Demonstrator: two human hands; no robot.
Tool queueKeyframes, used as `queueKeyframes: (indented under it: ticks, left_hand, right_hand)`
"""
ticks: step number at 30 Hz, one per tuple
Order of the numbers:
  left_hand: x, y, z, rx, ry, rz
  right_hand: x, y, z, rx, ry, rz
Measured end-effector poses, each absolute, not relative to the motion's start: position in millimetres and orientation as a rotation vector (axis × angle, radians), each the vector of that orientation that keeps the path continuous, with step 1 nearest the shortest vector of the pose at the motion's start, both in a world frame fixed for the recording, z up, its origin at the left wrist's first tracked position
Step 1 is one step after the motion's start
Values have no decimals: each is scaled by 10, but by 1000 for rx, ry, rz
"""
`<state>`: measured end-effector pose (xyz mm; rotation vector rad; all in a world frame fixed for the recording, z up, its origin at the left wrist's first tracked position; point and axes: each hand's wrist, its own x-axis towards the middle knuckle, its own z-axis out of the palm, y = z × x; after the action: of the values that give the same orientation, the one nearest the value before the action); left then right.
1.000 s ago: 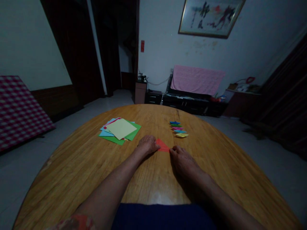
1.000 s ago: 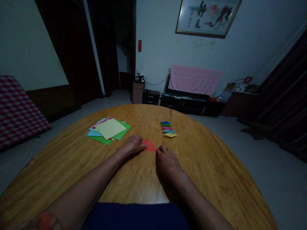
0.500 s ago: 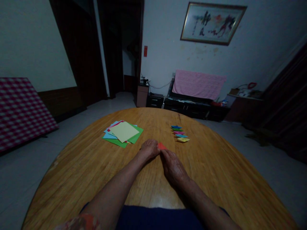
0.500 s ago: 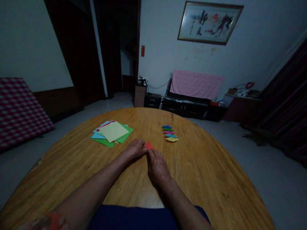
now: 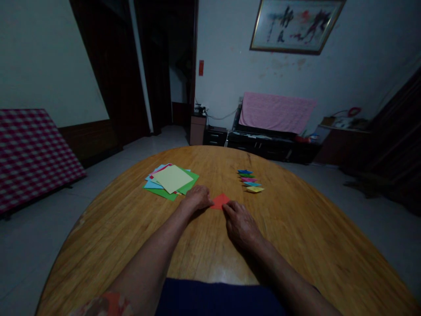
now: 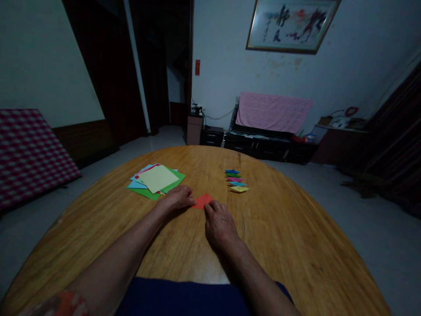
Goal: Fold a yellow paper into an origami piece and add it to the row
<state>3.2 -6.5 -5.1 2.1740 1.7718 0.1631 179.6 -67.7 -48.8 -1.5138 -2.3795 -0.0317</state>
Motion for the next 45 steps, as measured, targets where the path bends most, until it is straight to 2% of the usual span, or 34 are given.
queueKeyframes:
  ticks: [9,19,25,32,35,41,45]
  left_hand:
    - [-55,18,-88,2166,1685,126]
    - [-106,82,-131,2097,1597,101]
    - [-94,68,-79,2094,1612,86]
    - [-83,103,-87,2154,1613,65]
    - [-92,139,-133,2145,1604,96]
    - [-124,214,-217,2093,1566,145]
    - [-190,218,-258,2009,1502,250]
  right_hand:
    - [2072,-753,-393,-1641,-2360,-90]
    - [1913,-451,-154,-1856,-2390,101]
    - [1724,-275,-228,-1894,-2296,21]
    - [1726,-130,-325,-1937,-2117,124]
    - [1762,-96,-318,-1929,-1996,277]
    - [1854,-100,-225,-1710,-1768,927]
    - [1884,-125,-170,-1589,-1729,1026]
